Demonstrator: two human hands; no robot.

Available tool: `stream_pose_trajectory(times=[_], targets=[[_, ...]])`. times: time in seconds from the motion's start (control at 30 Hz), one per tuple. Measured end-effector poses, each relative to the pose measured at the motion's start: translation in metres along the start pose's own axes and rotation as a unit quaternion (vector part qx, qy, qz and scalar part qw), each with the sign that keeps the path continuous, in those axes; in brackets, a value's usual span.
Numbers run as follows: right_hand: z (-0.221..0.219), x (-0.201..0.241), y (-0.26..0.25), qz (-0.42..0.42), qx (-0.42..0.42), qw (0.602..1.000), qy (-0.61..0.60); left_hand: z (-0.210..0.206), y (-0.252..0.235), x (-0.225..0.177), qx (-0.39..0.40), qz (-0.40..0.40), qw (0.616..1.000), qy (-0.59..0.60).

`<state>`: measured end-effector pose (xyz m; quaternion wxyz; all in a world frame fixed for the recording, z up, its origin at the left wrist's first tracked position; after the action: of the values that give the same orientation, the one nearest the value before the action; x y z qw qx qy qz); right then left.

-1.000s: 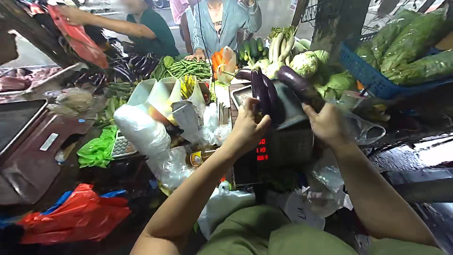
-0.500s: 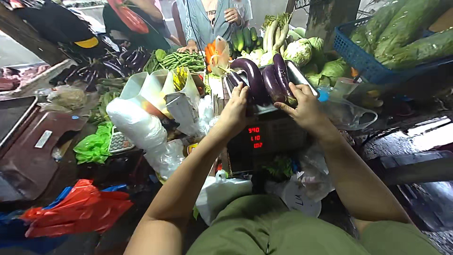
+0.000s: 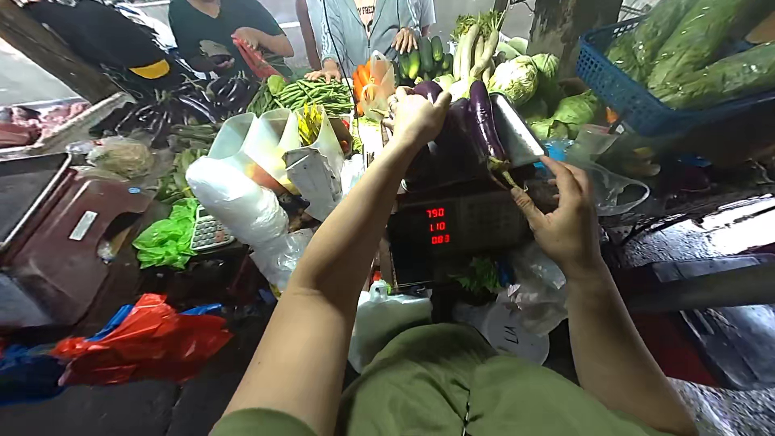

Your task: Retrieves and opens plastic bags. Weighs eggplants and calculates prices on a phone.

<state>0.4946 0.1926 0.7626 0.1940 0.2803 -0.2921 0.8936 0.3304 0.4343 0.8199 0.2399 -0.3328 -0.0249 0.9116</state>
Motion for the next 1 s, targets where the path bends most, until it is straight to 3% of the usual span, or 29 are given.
stream_pose_trajectory(times=[0.07,0.13,0.3,0.47,0.6,0.8,1.0], targets=[[0.000,-0.011,0.009,0.000,-0.017,1.000,-0.010,0.008,0.011,-0.004,-0.024,-0.044,0.998,0.038],[-0.001,-0.022,0.017,-0.004,-0.023,0.999,-0.024,0.014,0.039,-0.017,-0.019,-0.068,0.997,-0.021],[-0.005,-0.028,0.030,-0.012,-0.025,0.999,-0.031,-0.003,0.089,-0.030,0.056,-0.032,0.988,-0.143],[-0.007,-0.024,0.035,-0.019,-0.011,0.999,-0.027,-0.014,0.094,-0.011,0.063,-0.038,0.995,-0.064],[-0.022,-0.036,0.044,-0.022,0.048,0.999,-0.003,-0.008,0.110,0.007,0.030,-0.080,0.996,-0.029],[-0.065,-0.052,0.074,0.012,0.072,0.997,0.014,0.005,0.185,0.034,-0.052,-0.173,0.983,0.026],[-0.076,-0.039,0.073,0.054,0.076,0.986,0.139,-0.001,0.249,0.088,-0.081,-0.152,0.982,0.075]])
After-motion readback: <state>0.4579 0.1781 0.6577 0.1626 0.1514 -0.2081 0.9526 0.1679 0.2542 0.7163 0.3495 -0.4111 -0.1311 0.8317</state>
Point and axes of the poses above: each hand's wrist, its own y-axis away from the middle knuckle, its own z-axis out of the back of the hand, x = y × z, the point moved 5 cm from there along -y, towards the middle knuckle, and after that the axes turned 11 degrees about -z, right-handed, at the moved point
